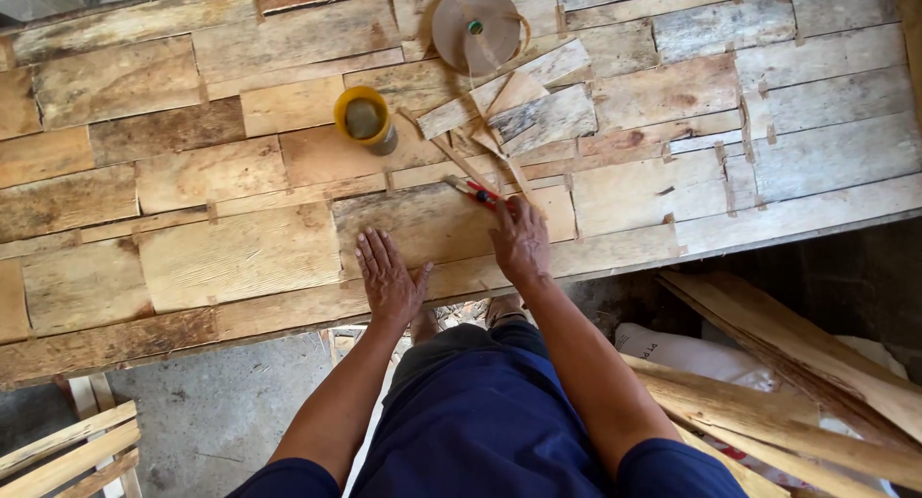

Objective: The person is applying and trimming thin wood strips or veneer onto a larger wooden panel using a utility knife.

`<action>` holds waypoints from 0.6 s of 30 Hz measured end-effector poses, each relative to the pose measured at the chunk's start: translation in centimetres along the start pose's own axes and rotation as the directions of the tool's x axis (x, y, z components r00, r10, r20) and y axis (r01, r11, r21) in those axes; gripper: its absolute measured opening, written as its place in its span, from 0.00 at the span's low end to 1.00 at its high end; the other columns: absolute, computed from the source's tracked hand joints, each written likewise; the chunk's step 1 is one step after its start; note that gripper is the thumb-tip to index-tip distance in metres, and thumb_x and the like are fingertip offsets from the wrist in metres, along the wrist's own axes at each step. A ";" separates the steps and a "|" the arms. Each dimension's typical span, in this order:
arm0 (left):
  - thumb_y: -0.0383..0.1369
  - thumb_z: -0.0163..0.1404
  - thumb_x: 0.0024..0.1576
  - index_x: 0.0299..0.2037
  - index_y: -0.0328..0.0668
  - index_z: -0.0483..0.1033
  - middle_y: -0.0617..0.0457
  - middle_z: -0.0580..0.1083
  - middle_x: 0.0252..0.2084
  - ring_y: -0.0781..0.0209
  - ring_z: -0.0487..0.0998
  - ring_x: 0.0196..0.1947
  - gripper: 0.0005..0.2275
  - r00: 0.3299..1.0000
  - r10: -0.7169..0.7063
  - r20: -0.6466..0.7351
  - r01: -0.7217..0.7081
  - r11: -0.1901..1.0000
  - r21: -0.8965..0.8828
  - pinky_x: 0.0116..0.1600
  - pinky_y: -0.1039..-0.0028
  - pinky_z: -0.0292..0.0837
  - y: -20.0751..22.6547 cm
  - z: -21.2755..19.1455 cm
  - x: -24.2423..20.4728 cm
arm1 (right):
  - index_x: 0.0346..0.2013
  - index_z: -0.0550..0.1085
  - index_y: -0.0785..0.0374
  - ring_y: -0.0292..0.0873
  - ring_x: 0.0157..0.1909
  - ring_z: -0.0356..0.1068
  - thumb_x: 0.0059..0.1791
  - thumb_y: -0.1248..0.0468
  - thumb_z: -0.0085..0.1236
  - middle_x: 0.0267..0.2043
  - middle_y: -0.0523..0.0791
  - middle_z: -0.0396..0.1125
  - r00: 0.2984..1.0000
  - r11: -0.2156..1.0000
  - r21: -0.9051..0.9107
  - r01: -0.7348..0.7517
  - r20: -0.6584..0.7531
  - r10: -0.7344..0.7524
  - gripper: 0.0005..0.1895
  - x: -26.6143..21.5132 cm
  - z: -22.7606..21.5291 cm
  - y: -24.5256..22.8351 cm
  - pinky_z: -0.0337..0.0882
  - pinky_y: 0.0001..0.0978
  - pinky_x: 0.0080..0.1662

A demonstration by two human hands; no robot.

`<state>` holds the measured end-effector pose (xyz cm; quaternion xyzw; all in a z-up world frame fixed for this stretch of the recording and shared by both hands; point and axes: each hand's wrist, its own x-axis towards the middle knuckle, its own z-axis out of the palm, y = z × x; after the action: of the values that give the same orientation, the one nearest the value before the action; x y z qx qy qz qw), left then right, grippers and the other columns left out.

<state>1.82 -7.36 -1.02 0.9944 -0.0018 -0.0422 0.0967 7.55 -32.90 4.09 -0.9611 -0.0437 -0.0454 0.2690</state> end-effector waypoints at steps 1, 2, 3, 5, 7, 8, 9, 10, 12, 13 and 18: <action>0.62 0.38 0.61 0.75 0.21 0.40 0.27 0.36 0.78 0.33 0.31 0.79 0.47 1.000 -0.005 0.005 0.005 1.000 0.006 0.78 0.48 0.24 0.9 -0.1 0.4 | 0.62 0.67 0.62 0.58 0.56 0.64 0.43 0.62 0.65 0.59 0.54 0.62 1.000 1.000 0.007 -0.001 0.006 0.001 0.34 0.4 0.4 0.7 0.65 0.51 0.53; 0.62 0.39 0.60 0.74 0.20 0.40 0.27 0.36 0.78 0.32 0.30 0.78 0.48 1.000 -0.015 0.023 0.014 1.000 0.012 0.77 0.48 0.23 1.7 -0.3 0.7 | 0.61 0.68 0.61 0.57 0.56 0.65 0.43 0.61 0.65 0.56 0.52 0.63 0.999 1.000 0.014 0.013 0.036 -0.013 0.32 0.8 0.9 1.3 0.66 0.51 0.53; 0.62 0.41 0.58 0.74 0.20 0.40 0.27 0.36 0.78 0.31 0.30 0.78 0.49 0.999 -0.026 0.042 0.026 1.000 0.018 0.77 0.48 0.23 2.6 -0.3 0.9 | 0.60 0.69 0.60 0.55 0.55 0.66 0.44 0.60 0.66 0.53 0.50 0.64 0.997 0.999 0.021 0.028 0.067 -0.029 0.30 1.1 1.3 1.9 0.66 0.51 0.53; 0.62 0.41 0.59 0.74 0.21 0.39 0.28 0.35 0.78 0.32 0.29 0.78 0.49 0.998 -0.044 0.046 0.043 0.999 0.011 0.77 0.48 0.23 3.5 -0.5 1.1 | 0.59 0.70 0.59 0.54 0.54 0.67 0.45 0.60 0.65 0.52 0.49 0.64 0.993 1.000 0.022 -0.007 0.115 0.004 0.28 1.7 1.3 2.1 0.67 0.50 0.52; 0.62 0.42 0.59 0.75 0.21 0.39 0.28 0.35 0.78 0.32 0.28 0.78 0.49 0.998 -0.053 0.045 0.054 0.999 0.000 0.77 0.48 0.22 4.0 -0.7 1.2 | 0.57 0.71 0.58 0.54 0.53 0.68 0.46 0.60 0.64 0.51 0.48 0.65 0.987 0.999 0.017 -0.042 0.154 0.039 0.25 2.2 1.7 2.5 0.67 0.50 0.50; 0.62 0.42 0.59 0.75 0.22 0.39 0.28 0.34 0.78 0.31 0.27 0.78 0.49 0.997 -0.057 0.057 0.056 0.998 0.020 0.77 0.48 0.23 4.0 -0.8 1.4 | 0.54 0.72 0.59 0.54 0.49 0.69 0.47 0.59 0.63 0.49 0.50 0.65 0.976 0.998 -0.014 -0.065 0.205 0.066 0.22 2.5 2.0 2.8 0.69 0.50 0.48; 0.62 0.42 0.59 0.75 0.23 0.39 0.29 0.32 0.78 0.31 0.26 0.78 0.48 0.996 -0.056 0.070 0.053 0.998 0.039 0.77 0.48 0.23 4.0 -0.9 1.5 | 0.51 0.72 0.61 0.54 0.44 0.71 0.48 0.59 0.63 0.47 0.51 0.65 0.962 0.995 -0.047 -0.090 0.253 0.098 0.19 2.6 2.3 3.1 0.70 0.51 0.46; 0.62 0.42 0.59 0.75 0.23 0.39 0.29 0.32 0.78 0.31 0.26 0.78 0.48 0.996 -0.051 0.072 0.048 0.998 0.041 0.77 0.48 0.23 4.0 -1.0 1.4 | 0.51 0.72 0.61 0.54 0.44 0.71 0.48 0.59 0.63 0.47 0.51 0.65 0.962 0.994 -0.046 -0.095 0.251 0.104 0.19 2.6 2.6 3.3 0.70 0.51 0.46; 0.60 0.42 0.59 0.76 0.25 0.38 0.31 0.32 0.79 0.33 0.26 0.79 0.48 0.992 -0.072 0.104 0.076 0.997 -0.034 0.77 0.49 0.23 4.1 -1.0 1.5 | 0.45 0.74 0.59 0.54 0.41 0.73 0.49 0.62 0.60 0.45 0.51 0.67 0.971 0.997 -0.049 -0.064 0.227 0.074 0.11 2.4 3.1 4.0 0.73 0.51 0.43; 0.60 0.42 0.59 0.76 0.25 0.38 0.31 0.32 0.79 0.33 0.26 0.79 0.48 0.992 -0.061 0.108 0.066 0.997 -0.039 0.77 0.49 0.23 4.4 -1.1 1.5 | 0.45 0.74 0.59 0.54 0.41 0.73 0.49 0.62 0.60 0.45 0.51 0.67 0.971 0.996 -0.056 -0.074 0.224 0.084 0.11 2.1 2.4 4.2 0.73 0.51 0.43; 0.60 0.42 0.60 0.77 0.29 0.39 0.32 0.34 0.80 0.33 0.28 0.79 0.46 0.991 -0.106 0.085 0.107 0.994 -0.006 0.78 0.48 0.24 4.8 -1.2 1.3 | 0.40 0.73 0.62 0.59 0.39 0.72 0.45 0.62 0.59 0.41 0.53 0.68 0.986 0.960 0.275 -0.053 0.169 0.006 0.11 1.2 -5.0 3.4 0.73 0.52 0.40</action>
<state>3.25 -11.91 0.97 0.9899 0.0472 -0.0896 0.0992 8.83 -38.36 6.77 -0.9146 -0.0575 0.0458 0.3977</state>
